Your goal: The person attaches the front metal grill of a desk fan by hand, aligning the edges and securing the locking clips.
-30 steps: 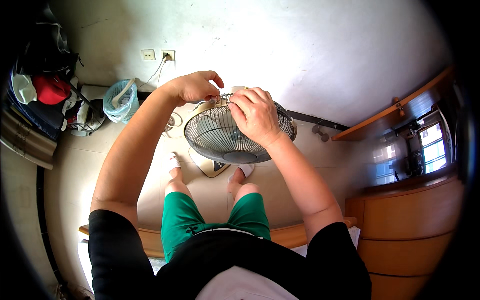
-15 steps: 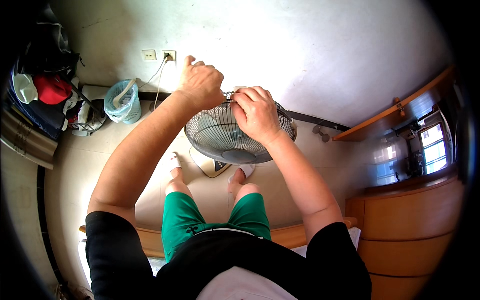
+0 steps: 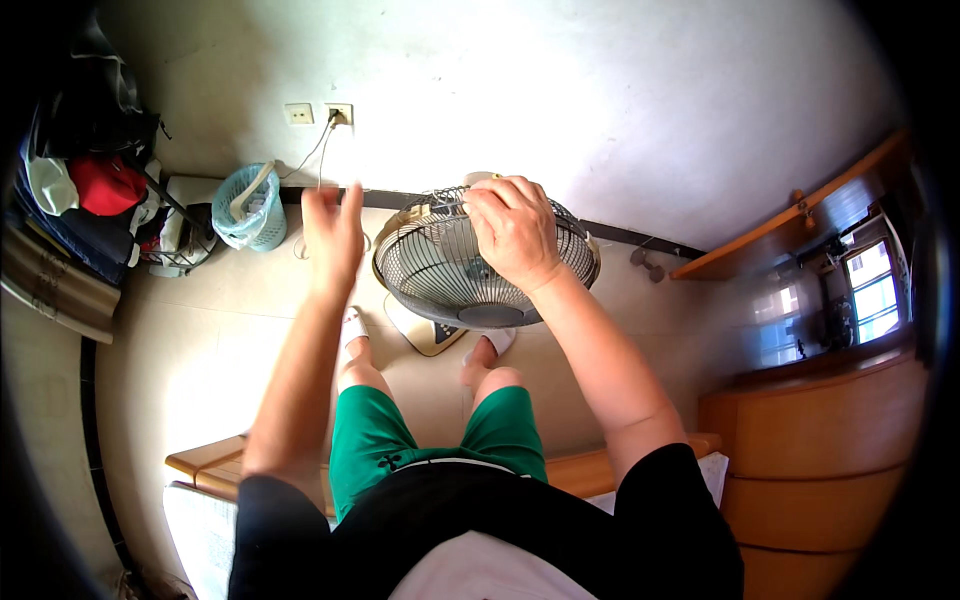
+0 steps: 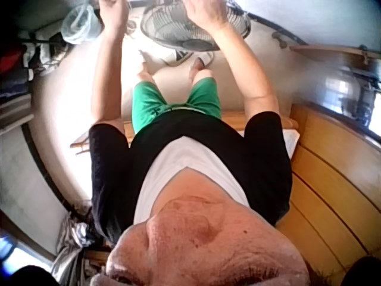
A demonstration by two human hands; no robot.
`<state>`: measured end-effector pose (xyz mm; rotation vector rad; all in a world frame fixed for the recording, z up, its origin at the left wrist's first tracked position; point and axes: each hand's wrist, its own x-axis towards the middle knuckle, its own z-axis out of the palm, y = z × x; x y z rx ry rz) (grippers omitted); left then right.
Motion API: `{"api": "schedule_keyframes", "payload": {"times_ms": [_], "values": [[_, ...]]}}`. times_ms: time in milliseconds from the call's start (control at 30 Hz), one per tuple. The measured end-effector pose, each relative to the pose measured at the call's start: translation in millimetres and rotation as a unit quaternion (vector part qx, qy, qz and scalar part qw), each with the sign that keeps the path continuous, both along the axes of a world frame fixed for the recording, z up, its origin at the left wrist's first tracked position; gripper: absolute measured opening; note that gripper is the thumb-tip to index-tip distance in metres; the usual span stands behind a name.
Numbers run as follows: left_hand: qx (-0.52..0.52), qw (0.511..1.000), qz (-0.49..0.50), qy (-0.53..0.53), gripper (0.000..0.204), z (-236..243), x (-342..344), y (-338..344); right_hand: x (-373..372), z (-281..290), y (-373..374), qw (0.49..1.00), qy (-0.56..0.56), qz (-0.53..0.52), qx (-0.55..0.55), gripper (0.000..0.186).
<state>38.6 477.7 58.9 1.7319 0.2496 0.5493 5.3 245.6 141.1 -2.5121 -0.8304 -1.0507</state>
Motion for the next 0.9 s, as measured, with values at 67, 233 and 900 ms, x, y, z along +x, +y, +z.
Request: {"api": "schedule_keyframes", "payload": {"times_ms": [67, 233, 900], "values": [[-0.028, 0.999, -0.021, 0.019, 0.047, -30.2, -51.8, -18.0, -0.4, -3.3, -1.0, 1.0, -0.004, -0.004, -0.003, 0.003], [0.121, 0.984, -0.13, 0.011, 0.081, -65.6, -88.9, -39.8, -0.5, -2.0, 0.4, 1.0, -0.003, -0.012, 0.0, 0.003], [0.14, 0.969, -0.197, 0.046, 0.102, -22.6, -84.2, -44.1, -2.1, 8.1, -2.0, 0.998, 0.055, -0.012, -0.008, 0.013]]}}
